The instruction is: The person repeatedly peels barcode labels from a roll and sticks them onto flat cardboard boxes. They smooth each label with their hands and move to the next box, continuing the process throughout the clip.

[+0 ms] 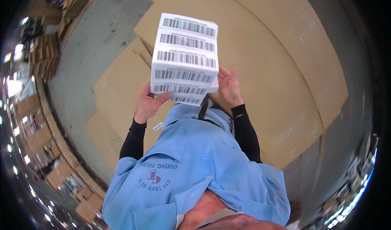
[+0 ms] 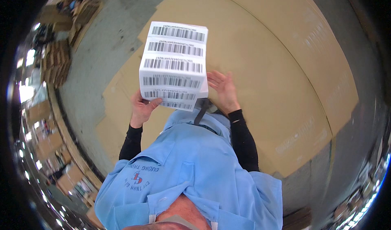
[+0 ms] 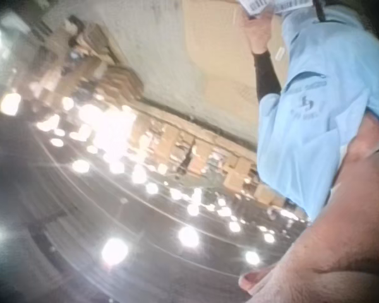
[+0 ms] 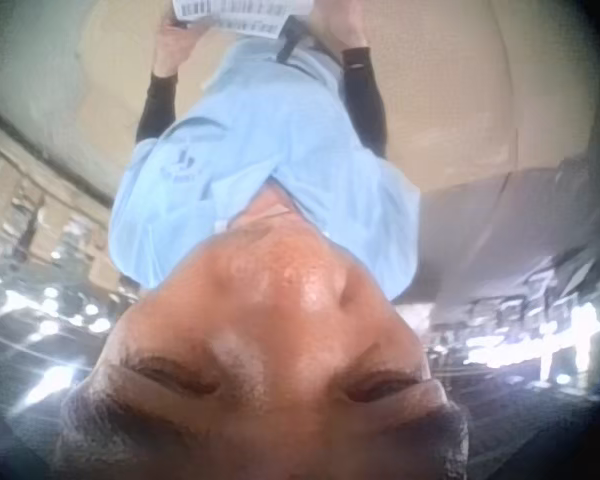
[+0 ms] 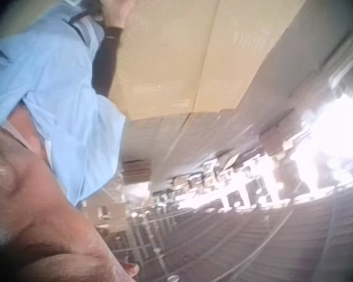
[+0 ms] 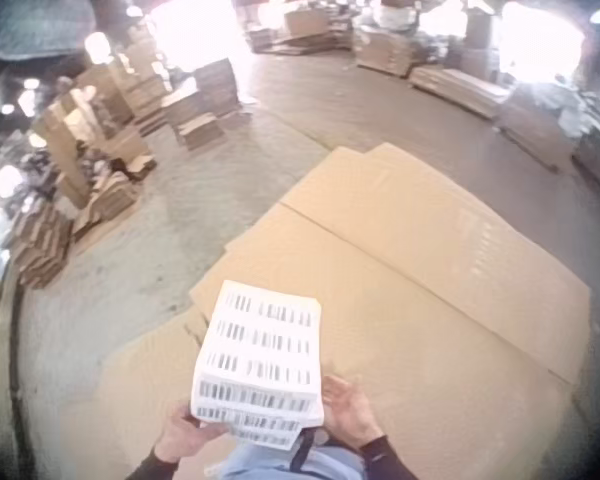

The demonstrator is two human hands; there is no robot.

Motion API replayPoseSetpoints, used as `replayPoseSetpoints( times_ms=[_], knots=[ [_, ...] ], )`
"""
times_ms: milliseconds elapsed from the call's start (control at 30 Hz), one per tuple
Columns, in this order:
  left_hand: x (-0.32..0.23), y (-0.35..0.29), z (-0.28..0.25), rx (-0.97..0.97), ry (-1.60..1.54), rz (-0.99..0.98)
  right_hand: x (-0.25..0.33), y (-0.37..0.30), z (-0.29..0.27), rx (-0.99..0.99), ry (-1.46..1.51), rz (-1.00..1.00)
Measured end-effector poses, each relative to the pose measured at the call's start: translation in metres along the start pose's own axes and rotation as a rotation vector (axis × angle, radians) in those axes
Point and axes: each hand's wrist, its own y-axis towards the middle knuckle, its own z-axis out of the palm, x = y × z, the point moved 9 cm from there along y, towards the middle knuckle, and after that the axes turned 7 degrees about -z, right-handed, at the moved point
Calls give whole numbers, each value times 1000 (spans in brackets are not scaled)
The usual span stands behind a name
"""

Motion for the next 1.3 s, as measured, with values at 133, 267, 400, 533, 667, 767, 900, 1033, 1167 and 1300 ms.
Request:
replayPoseSetpoints(
  times_ms=[133, 267, 400, 533, 667, 767, 900, 1033, 1167, 1300],
  knots=[
    [40, 20, 36, 174, 140, -52, 59, -35, 38, -85, -102, -152],
    [78, 31, 29, 284, 122, -87, 79, -46, 66, -88, -141, -269],
    [95, 40, 43, 435, 154, -33, 95, -61, 68, -377, -585, -393],
    [94, 51, 68, 545, 354, 57, 103, -64, 71, -429, -494, -477],
    [86, 48, 85, 650, 373, 28, 108, -66, 68, -465, -520, -493],
    [74, 46, 88, 658, 318, -2, 116, -75, 64, -540, -612, -516],
    [31, 52, 84, 435, 296, 292, 127, -82, 65, -580, -643, -566],
    [14, 80, 71, 165, 110, 214, 126, -77, 67, -477, -554, -523],
    [-15, 104, 92, 203, -10, 207, 122, -71, 62, -360, -426, -358],
    [-36, 110, 117, 168, -101, 201, 143, -81, 59, -398, -568, -486]
  ],
)
